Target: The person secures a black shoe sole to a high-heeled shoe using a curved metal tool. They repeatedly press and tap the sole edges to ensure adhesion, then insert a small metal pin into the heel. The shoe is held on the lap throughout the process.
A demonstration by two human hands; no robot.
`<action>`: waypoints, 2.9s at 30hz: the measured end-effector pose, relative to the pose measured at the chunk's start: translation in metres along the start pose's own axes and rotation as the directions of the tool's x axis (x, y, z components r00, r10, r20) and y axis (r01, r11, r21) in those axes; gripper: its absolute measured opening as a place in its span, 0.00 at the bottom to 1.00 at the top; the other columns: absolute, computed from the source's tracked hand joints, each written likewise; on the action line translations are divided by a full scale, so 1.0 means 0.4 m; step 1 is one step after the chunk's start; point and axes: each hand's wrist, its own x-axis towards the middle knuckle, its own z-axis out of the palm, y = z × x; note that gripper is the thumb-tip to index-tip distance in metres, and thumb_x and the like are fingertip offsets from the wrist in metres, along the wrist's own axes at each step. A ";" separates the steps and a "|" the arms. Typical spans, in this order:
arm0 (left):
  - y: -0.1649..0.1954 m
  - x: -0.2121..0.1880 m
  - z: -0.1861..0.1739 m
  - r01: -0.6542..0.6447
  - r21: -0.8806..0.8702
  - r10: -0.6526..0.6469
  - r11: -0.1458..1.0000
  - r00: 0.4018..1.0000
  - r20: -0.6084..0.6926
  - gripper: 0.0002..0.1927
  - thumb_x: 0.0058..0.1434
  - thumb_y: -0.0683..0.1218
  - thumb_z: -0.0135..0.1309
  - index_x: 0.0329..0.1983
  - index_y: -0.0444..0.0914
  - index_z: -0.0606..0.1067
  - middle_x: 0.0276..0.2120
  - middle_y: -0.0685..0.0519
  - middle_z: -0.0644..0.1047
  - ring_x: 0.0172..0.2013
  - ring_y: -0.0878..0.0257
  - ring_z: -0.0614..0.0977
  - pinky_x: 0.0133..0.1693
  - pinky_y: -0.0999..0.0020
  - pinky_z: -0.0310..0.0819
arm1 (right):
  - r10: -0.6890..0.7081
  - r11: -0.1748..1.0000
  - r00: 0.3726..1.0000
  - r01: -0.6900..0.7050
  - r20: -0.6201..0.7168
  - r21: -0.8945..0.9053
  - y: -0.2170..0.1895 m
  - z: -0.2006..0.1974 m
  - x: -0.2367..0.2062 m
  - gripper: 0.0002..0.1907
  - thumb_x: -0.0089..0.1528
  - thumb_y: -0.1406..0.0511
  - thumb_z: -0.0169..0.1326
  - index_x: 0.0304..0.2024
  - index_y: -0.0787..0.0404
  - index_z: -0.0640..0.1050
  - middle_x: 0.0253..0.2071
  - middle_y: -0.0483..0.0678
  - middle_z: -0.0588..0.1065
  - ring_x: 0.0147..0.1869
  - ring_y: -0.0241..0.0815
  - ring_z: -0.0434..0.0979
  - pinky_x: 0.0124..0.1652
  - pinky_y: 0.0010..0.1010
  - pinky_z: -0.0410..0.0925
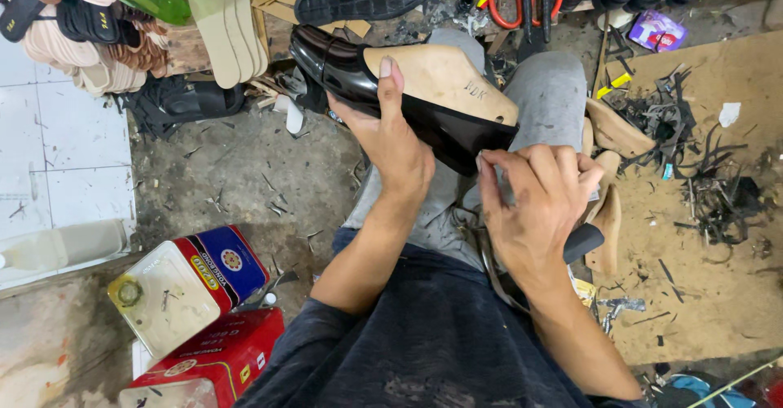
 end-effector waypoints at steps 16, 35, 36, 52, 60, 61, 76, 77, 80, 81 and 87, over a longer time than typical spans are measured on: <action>0.024 0.068 -0.037 0.415 -0.158 -0.381 0.896 0.902 0.203 0.21 0.71 0.50 0.51 0.61 0.33 0.66 0.52 0.43 0.74 0.51 0.50 0.79 0.53 0.53 0.76 | 0.295 0.084 0.932 -0.243 0.209 0.966 0.129 -0.029 -0.079 0.02 0.70 0.73 0.56 0.42 0.67 0.76 0.38 0.49 0.72 0.42 0.39 0.69 0.49 0.34 0.66; 0.072 0.051 -0.024 0.979 -0.079 -0.495 0.188 0.164 0.853 0.41 0.82 0.65 0.26 0.72 0.23 0.60 0.64 0.31 0.70 0.64 0.42 0.74 0.71 0.49 0.62 | 0.267 0.209 0.911 -0.374 0.315 0.904 0.110 0.020 -0.100 0.04 0.66 0.77 0.56 0.42 0.68 0.76 0.41 0.48 0.73 0.44 0.33 0.71 0.47 0.20 0.63; 0.073 0.048 -0.022 0.974 -0.073 -0.480 0.216 0.171 0.860 0.40 0.83 0.65 0.25 0.71 0.23 0.60 0.64 0.31 0.70 0.63 0.42 0.75 0.70 0.49 0.63 | 0.264 0.227 0.912 -0.375 0.314 0.899 0.102 0.017 -0.092 0.03 0.66 0.77 0.57 0.41 0.68 0.76 0.41 0.48 0.73 0.44 0.32 0.70 0.47 0.20 0.63; 0.096 0.048 0.021 0.958 0.059 -0.616 0.279 0.131 0.777 0.40 0.78 0.64 0.42 0.73 0.25 0.60 0.63 0.32 0.71 0.54 0.41 0.81 0.57 0.56 0.77 | 0.671 0.272 0.722 -0.451 0.169 0.850 0.704 -0.107 -0.330 0.09 0.65 0.65 0.58 0.46 0.62 0.78 0.41 0.45 0.78 0.43 0.37 0.79 0.45 0.32 0.73; 0.021 0.087 0.022 0.924 -0.108 -0.711 0.368 0.354 0.608 0.31 0.74 0.56 0.43 0.70 0.30 0.64 0.66 0.36 0.70 0.66 0.43 0.74 0.69 0.39 0.65 | 0.879 0.438 0.448 -0.894 0.165 0.094 0.744 0.117 -0.636 0.13 0.67 0.65 0.65 0.46 0.69 0.81 0.36 0.53 0.79 0.38 0.44 0.80 0.40 0.32 0.72; -0.001 0.103 0.016 0.919 -0.098 -0.701 0.383 0.357 0.618 0.31 0.74 0.56 0.44 0.69 0.29 0.64 0.64 0.35 0.70 0.64 0.41 0.74 0.68 0.39 0.66 | 0.879 0.472 0.462 -0.879 0.115 -0.075 0.736 0.122 -0.639 0.13 0.67 0.65 0.68 0.42 0.71 0.81 0.34 0.55 0.79 0.37 0.47 0.79 0.40 0.34 0.70; -0.137 0.193 -0.099 0.812 -0.251 -0.746 0.526 0.583 0.322 0.20 0.74 0.50 0.49 0.62 0.33 0.72 0.53 0.42 0.80 0.54 0.45 0.80 0.62 0.41 0.71 | 0.730 0.671 0.681 -0.730 -0.057 -0.132 0.681 0.032 -0.550 0.12 0.65 0.72 0.62 0.51 0.66 0.82 0.39 0.58 0.81 0.37 0.47 0.82 0.40 0.35 0.72; -0.131 0.190 -0.098 0.812 -0.258 -0.748 0.524 0.583 0.317 0.20 0.74 0.50 0.49 0.61 0.33 0.72 0.52 0.42 0.80 0.54 0.45 0.80 0.62 0.41 0.71 | 0.734 0.672 0.678 -0.733 -0.035 -0.108 0.673 0.026 -0.543 0.09 0.69 0.71 0.60 0.52 0.65 0.82 0.38 0.57 0.81 0.38 0.45 0.83 0.41 0.34 0.73; -0.100 0.169 -0.083 0.822 -0.236 -0.725 0.518 0.569 0.388 0.20 0.70 0.51 0.50 0.59 0.34 0.72 0.49 0.43 0.79 0.51 0.46 0.80 0.60 0.34 0.70 | 0.690 0.720 0.724 -0.688 -0.013 -0.093 0.647 0.005 -0.524 0.09 0.71 0.71 0.56 0.54 0.64 0.81 0.41 0.55 0.82 0.40 0.42 0.83 0.43 0.32 0.73; -0.086 0.159 -0.074 0.825 -0.223 -0.710 0.519 0.561 0.425 0.20 0.69 0.52 0.50 0.57 0.35 0.72 0.48 0.44 0.78 0.50 0.46 0.80 0.59 0.32 0.70 | 0.634 0.765 0.773 -0.632 -0.025 -0.126 0.640 -0.001 -0.518 0.14 0.67 0.73 0.57 0.55 0.65 0.81 0.45 0.56 0.81 0.42 0.43 0.83 0.44 0.32 0.73; -0.005 0.103 -0.016 0.802 -0.129 -0.673 0.582 0.566 0.476 0.24 0.69 0.54 0.52 0.59 0.32 0.70 0.51 0.43 0.77 0.53 0.47 0.79 0.61 0.37 0.71 | 0.679 0.732 0.724 -0.655 -0.122 0.190 0.599 -0.016 -0.467 0.13 0.72 0.67 0.60 0.57 0.67 0.80 0.46 0.56 0.81 0.42 0.44 0.82 0.48 0.33 0.75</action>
